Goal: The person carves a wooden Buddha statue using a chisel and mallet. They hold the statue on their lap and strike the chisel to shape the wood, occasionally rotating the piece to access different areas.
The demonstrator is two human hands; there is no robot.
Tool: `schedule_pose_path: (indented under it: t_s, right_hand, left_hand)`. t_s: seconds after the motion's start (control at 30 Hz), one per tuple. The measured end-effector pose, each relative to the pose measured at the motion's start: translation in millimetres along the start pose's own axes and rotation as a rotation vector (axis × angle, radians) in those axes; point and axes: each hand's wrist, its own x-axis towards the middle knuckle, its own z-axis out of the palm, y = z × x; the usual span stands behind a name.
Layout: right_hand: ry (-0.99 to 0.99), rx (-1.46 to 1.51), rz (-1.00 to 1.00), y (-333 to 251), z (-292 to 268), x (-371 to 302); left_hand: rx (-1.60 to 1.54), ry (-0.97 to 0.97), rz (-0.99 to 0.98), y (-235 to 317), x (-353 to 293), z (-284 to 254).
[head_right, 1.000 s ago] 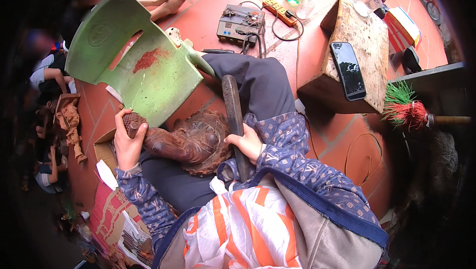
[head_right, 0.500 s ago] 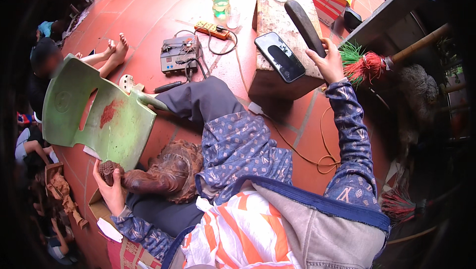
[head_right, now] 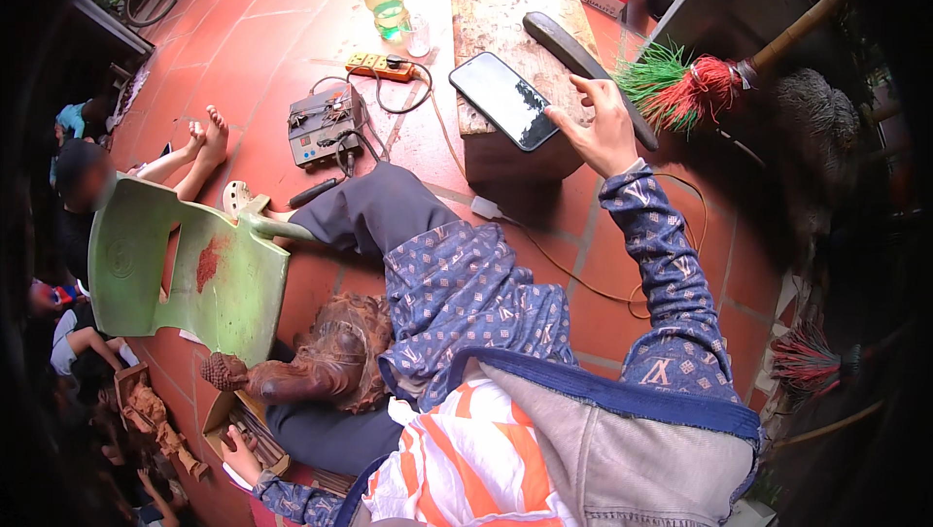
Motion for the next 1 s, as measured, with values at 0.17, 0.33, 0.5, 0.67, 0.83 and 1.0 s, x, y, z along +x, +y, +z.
schedule_pose_path:
  t_s: [0.17, 0.33, 0.5, 0.67, 0.83, 1.0]
  right_hand:
    - [-0.030, -0.267, 0.034, -1, 5, -33]
    - [-0.249, 0.566, 0.626, -8, 18, -37]
    - [-0.204, 1.287, 0.709, 4, 29, -28]
    - [-0.038, 1.168, 0.746, 7, 27, -39]
    - [-0.125, 1.540, 0.840, -1, 38, -58]
    - [-0.233, 1.690, 0.843, 1, 46, -50]
  left_hand:
    - [0.170, -0.084, -0.155, -18, 1, 52]
    - [0.606, 0.088, 0.017, -77, -5, 73]
    - [0.585, 0.106, 0.037, -73, -6, 73]
    - [0.470, 0.037, 0.060, -81, 7, 82]
    - [0.533, 0.097, 0.031, -61, -14, 68]
    - [0.509, 0.013, 0.024, -46, -8, 71]
